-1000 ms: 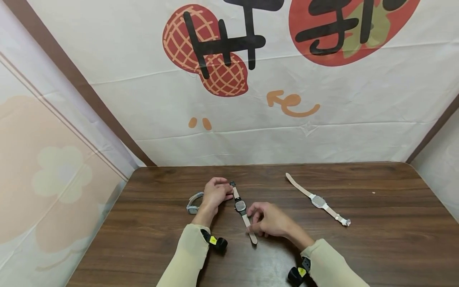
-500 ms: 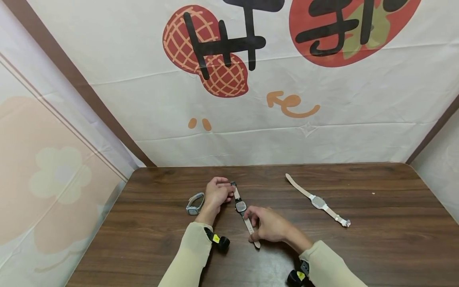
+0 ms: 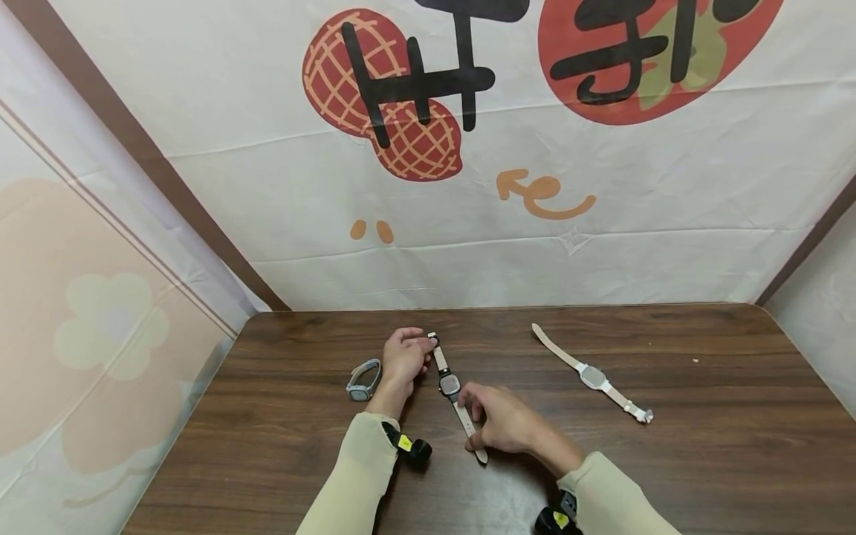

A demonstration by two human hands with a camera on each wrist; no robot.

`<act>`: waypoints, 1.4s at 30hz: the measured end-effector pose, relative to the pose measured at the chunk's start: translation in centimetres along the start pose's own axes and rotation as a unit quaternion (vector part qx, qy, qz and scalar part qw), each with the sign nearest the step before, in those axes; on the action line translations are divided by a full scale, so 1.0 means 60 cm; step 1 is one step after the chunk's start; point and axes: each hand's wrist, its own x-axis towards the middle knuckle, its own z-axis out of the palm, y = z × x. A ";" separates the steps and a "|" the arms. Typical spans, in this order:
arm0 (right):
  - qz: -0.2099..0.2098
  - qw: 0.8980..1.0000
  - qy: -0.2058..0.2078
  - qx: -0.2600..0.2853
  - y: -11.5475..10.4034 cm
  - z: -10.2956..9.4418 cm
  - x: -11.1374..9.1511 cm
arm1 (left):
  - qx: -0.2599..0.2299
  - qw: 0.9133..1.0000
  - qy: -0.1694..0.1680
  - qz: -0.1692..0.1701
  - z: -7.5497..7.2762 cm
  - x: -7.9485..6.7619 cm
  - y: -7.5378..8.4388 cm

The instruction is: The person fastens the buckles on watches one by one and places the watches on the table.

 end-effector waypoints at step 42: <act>0.103 0.959 0.129 0.231 0.021 -0.084 -0.001 | -0.147 0.983 -0.043 0.096 0.000 -0.016 0.018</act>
